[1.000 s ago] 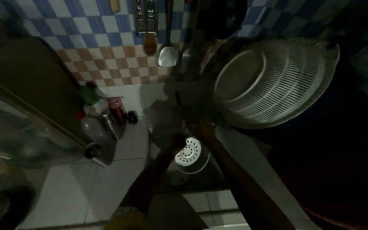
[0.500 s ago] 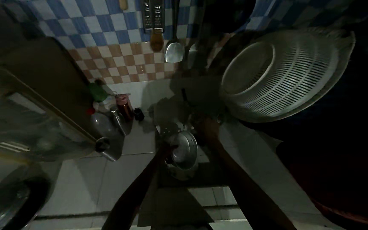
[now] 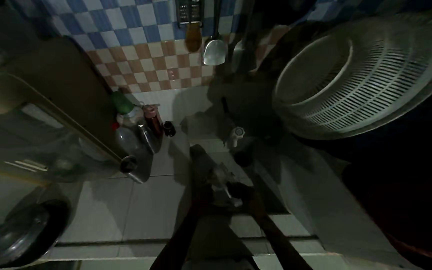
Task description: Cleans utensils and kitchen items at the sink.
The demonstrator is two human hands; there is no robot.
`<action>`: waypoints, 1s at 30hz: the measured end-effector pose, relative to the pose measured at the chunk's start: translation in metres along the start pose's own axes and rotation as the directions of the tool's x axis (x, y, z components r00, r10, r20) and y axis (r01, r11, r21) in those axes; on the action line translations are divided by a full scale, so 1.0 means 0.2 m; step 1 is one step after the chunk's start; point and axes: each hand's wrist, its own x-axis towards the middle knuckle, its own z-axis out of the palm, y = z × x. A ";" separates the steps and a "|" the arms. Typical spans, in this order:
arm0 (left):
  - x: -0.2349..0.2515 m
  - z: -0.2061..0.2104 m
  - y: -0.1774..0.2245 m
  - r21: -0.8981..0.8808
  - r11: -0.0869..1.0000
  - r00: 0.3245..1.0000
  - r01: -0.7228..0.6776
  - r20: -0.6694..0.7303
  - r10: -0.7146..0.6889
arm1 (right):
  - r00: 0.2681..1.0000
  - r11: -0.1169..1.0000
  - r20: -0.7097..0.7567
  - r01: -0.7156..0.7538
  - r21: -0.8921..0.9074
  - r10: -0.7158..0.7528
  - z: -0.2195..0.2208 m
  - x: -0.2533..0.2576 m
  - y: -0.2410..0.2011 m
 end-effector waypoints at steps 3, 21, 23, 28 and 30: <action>0.03 0.00 -0.17 0.430 0.903 0.990 0.000 -0.128 0.060 | 0.995 0.989 -0.085 -0.050 0.136 0.062 -0.19 -0.08 0.03; 0.07 0.04 -0.18 0.438 0.892 0.972 0.109 -0.236 -0.003 | 0.883 0.975 -0.468 0.074 0.207 0.033 -0.67 -0.48 0.03; 0.06 0.04 -0.16 0.431 0.902 0.965 -0.028 -0.222 0.136 | 0.876 0.973 -0.481 0.089 0.211 0.024 -0.68 -0.47 0.02; 0.02 0.08 0.11 0.570 0.806 0.922 -0.162 -0.203 0.329 | 0.862 0.976 -0.507 0.121 0.181 -0.013 -0.69 -0.43 -0.06; -0.01 0.06 0.20 0.597 0.777 0.908 -0.201 -0.184 0.377 | 0.862 0.979 -0.507 0.125 0.161 -0.026 -0.68 -0.42 -0.10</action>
